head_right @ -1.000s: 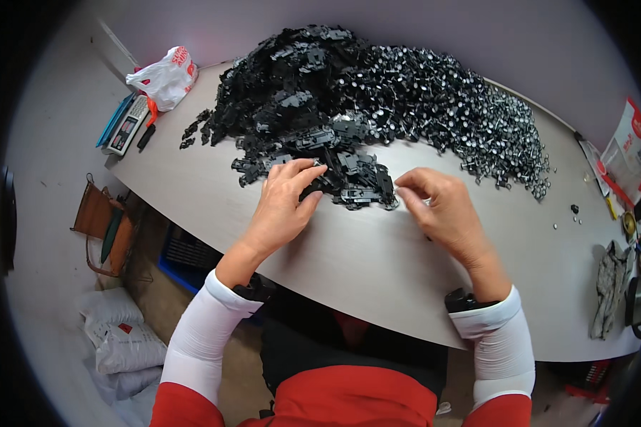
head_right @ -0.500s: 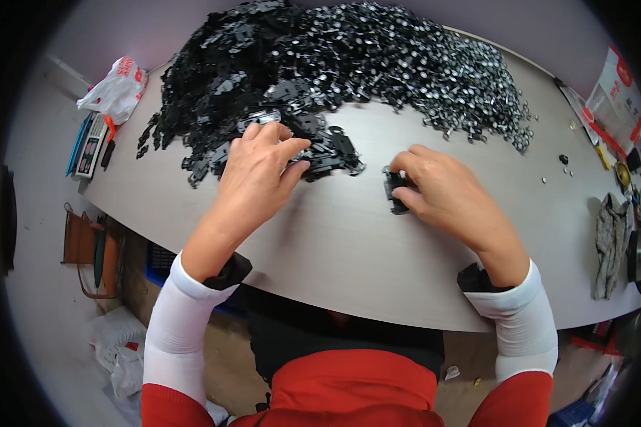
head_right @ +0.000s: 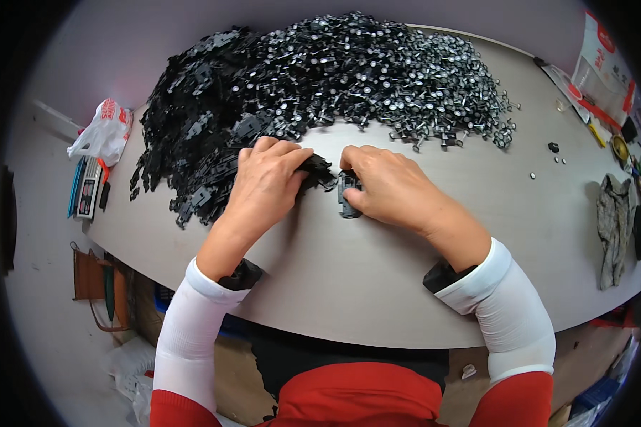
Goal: Assembling small black plastic industrial or consumer components at a workstation.
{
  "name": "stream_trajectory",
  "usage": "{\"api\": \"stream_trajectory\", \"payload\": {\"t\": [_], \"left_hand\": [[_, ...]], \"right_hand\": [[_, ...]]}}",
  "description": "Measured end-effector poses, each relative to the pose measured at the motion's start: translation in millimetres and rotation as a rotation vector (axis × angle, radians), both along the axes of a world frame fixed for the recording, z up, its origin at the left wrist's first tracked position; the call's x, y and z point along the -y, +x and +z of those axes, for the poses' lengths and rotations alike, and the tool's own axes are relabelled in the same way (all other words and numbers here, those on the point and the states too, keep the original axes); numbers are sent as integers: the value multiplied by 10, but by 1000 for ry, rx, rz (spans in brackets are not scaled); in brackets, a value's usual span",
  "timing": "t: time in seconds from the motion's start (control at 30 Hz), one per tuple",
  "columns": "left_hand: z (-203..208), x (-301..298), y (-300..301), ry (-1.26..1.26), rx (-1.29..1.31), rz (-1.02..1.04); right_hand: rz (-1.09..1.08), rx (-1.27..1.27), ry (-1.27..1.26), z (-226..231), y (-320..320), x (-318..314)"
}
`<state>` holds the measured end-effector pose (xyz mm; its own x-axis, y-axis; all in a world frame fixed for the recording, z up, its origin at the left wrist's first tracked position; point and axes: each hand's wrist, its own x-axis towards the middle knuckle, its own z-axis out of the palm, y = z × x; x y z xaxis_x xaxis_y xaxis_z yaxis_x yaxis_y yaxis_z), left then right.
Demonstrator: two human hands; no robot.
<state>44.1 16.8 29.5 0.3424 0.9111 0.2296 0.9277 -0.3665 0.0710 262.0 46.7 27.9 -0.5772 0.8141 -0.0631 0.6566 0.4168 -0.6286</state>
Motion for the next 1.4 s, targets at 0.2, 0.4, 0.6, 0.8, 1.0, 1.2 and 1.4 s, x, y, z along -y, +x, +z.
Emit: {"api": "stream_trajectory", "payload": {"t": [0.2,0.4,0.6,0.8,1.0,1.2,1.4], "left_hand": [[83,-90,52,44,193,-6],[127,-57,32,-71,297,71],[114,-122,5,223,376,-14],[94,-36,68,-198,819,-30],[-19,13,38,-473,1026,10],[-115,10,60,-432,1081,-30],[-91,3,128,-876,1581,0]], "right_hand": [[-35,-131,46,-179,71,-52],[-33,-146,198,-205,35,12],[-31,-145,161,-233,39,-26],[-55,-117,118,-174,36,-44],[-74,-116,126,-169,32,-67],[-180,-191,16,12,43,-83],[-275,-390,160,119,-167,-30]]}}
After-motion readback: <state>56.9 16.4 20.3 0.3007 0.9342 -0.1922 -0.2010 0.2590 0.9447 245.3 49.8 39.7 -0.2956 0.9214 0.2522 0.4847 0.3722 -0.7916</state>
